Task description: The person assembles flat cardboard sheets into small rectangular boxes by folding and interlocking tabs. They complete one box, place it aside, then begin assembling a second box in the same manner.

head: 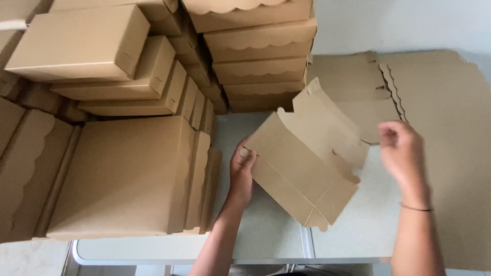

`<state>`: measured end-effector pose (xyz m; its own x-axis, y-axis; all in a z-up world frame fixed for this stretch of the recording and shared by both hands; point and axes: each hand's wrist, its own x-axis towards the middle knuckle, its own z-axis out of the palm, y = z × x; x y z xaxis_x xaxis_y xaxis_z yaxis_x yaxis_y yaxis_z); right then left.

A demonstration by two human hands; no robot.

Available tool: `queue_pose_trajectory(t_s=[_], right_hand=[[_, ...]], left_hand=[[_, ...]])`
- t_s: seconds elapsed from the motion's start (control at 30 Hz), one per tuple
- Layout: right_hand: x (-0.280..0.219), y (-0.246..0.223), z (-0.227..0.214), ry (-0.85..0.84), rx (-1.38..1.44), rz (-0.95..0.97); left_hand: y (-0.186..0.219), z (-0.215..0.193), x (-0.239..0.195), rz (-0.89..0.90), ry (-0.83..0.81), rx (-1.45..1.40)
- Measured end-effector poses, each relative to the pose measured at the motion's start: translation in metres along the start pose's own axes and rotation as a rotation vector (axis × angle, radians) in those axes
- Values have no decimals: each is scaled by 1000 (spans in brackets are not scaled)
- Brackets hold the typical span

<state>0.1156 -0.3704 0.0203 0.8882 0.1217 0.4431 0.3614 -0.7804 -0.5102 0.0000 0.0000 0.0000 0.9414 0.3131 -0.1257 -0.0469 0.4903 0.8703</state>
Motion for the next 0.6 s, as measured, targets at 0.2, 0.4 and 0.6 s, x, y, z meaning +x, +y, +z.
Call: queue_pose_trajectory(t_s=[0.2, 0.4, 0.6], right_hand=[[0, -27, -53, -895, 479, 582], [1, -43, -63, -739, 516, 512], [-5, -44, -65, -354, 694, 129]], left_hand=[[2, 16, -3, -90, -15, -271], [-11, 10, 6, -41, -74, -311], [-4, 28, 2, -180, 58, -164]])
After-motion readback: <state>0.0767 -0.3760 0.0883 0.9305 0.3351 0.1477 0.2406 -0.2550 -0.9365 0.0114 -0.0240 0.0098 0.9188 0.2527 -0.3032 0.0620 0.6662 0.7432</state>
